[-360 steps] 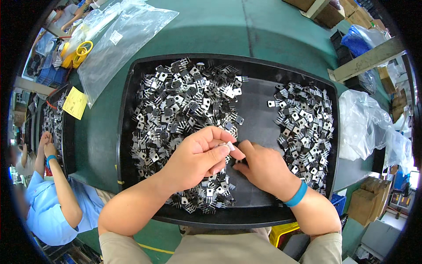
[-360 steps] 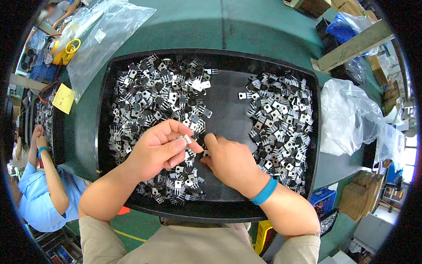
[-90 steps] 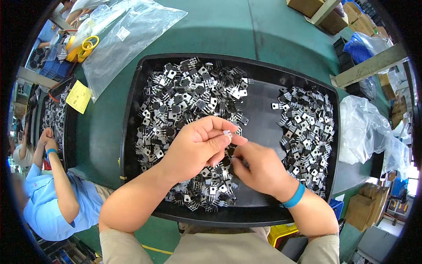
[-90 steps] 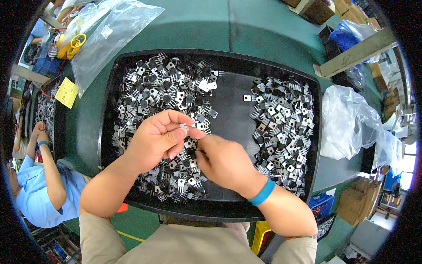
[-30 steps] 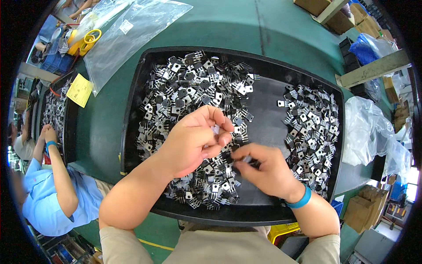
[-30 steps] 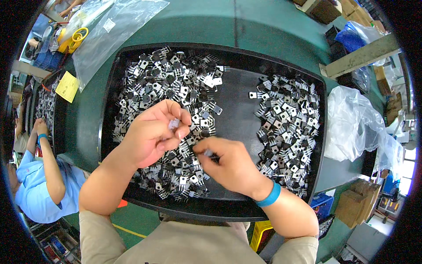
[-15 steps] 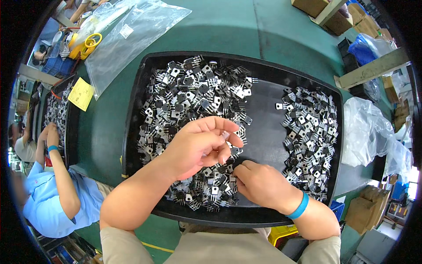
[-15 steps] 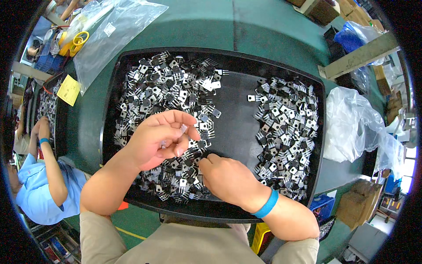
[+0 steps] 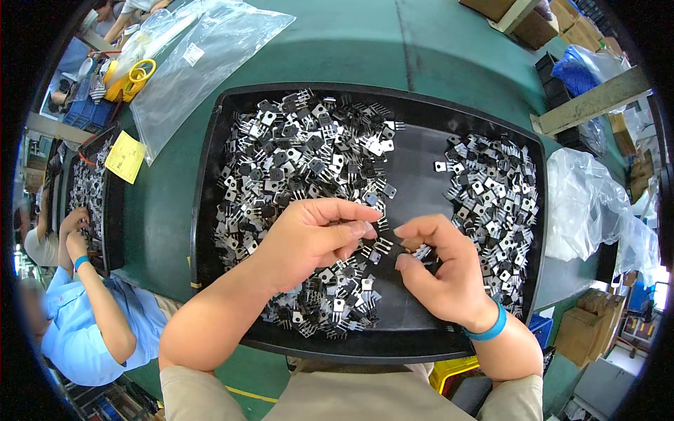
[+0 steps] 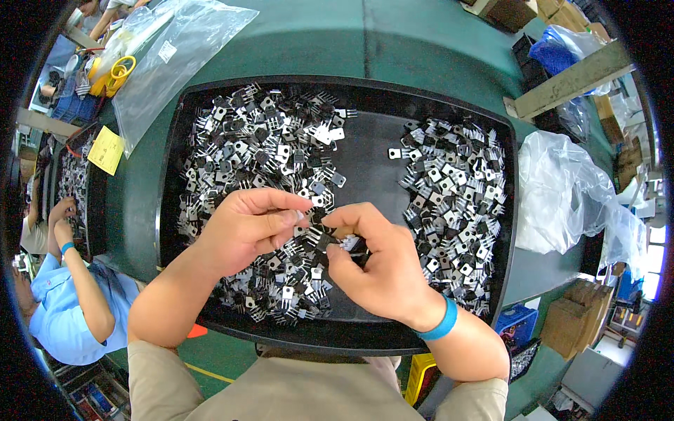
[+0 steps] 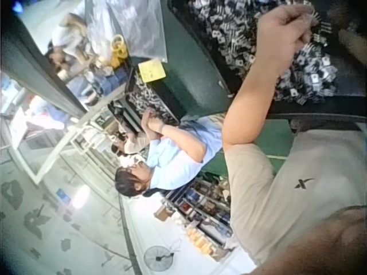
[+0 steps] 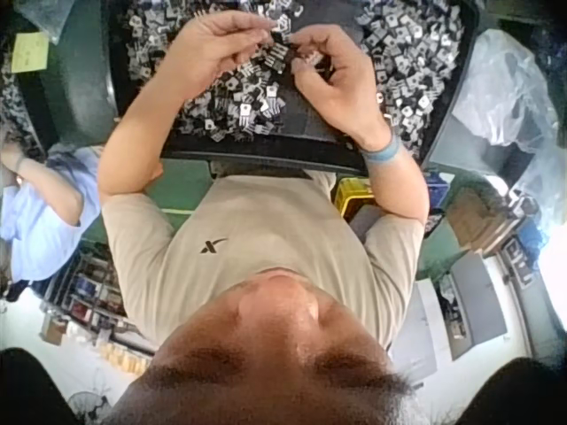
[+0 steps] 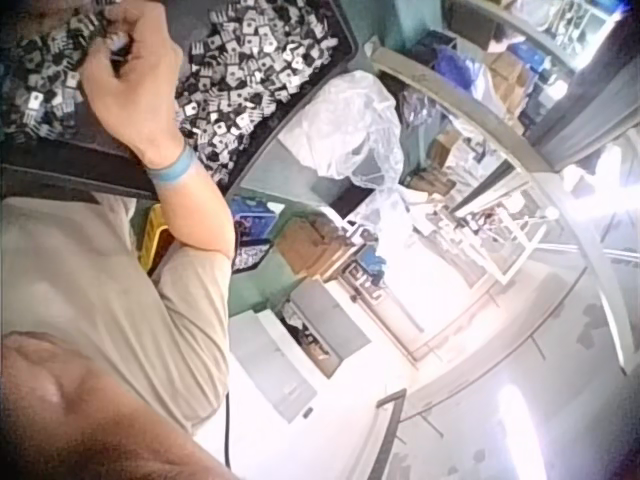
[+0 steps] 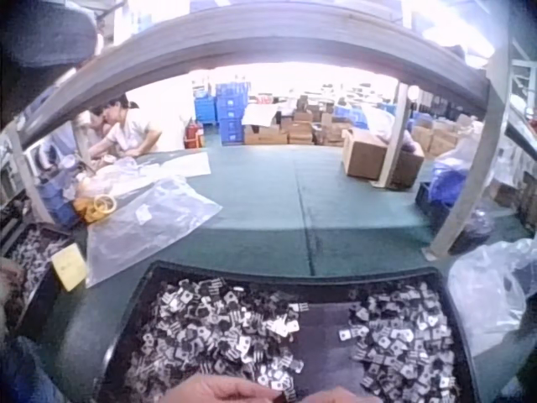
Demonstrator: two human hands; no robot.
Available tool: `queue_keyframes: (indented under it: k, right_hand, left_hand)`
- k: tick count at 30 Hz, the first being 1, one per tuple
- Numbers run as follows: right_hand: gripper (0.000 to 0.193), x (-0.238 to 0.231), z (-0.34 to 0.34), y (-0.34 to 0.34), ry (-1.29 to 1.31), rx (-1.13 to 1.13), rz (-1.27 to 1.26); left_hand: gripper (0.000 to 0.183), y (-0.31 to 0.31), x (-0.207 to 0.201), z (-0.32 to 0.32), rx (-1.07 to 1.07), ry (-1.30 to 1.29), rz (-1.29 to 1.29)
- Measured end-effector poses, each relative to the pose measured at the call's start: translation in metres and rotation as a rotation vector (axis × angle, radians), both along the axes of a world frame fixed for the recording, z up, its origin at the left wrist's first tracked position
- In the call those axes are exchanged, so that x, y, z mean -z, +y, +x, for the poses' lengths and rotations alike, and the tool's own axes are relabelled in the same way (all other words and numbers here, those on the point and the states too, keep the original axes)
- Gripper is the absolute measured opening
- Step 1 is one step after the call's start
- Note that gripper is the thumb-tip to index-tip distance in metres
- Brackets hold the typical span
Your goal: The person picks up small black electronic components and white plastic clips from a black tray and snaps them together by hand. The person handles the items one at a time, repeatedly picking, joining, and placing the assembled units back into the tray.
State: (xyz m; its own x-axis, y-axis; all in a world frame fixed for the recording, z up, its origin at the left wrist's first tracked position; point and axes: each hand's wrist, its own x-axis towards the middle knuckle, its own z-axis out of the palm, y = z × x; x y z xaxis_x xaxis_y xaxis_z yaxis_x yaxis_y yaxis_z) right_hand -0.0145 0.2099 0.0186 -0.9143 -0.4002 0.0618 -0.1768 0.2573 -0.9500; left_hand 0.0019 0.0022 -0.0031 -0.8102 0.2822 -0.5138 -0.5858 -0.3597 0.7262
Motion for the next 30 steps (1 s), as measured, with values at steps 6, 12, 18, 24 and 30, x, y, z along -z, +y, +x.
queue_keyframes:
  k: [6,12,18,24,30]
  right_hand:
    - [0.011,0.005,0.002,0.004,-0.062,-0.037,-0.008]
    - [0.011,0.006,0.003,0.003,-0.1,-0.027,-0.023]
    - [0.011,0.009,0.005,0.003,-0.101,-0.023,-0.036]
    - [0.011,0.001,0.004,0.003,-0.13,0.01,0.05]
    - [0.011,0.003,0.002,0.006,-0.143,-0.136,0.054]
  left_hand:
    - [0.032,0.002,-0.001,0.001,0.02,0.057,0.039]
    - [0.034,0.001,-0.001,0.001,0.053,0.087,0.013]
    - [0.035,0.001,-0.001,0.001,0.071,0.075,-0.001]
    - [0.033,0.003,-0.01,0.001,0.091,0.063,-0.05]
    - [0.035,0.003,-0.011,0.003,0.137,0.136,-0.137]
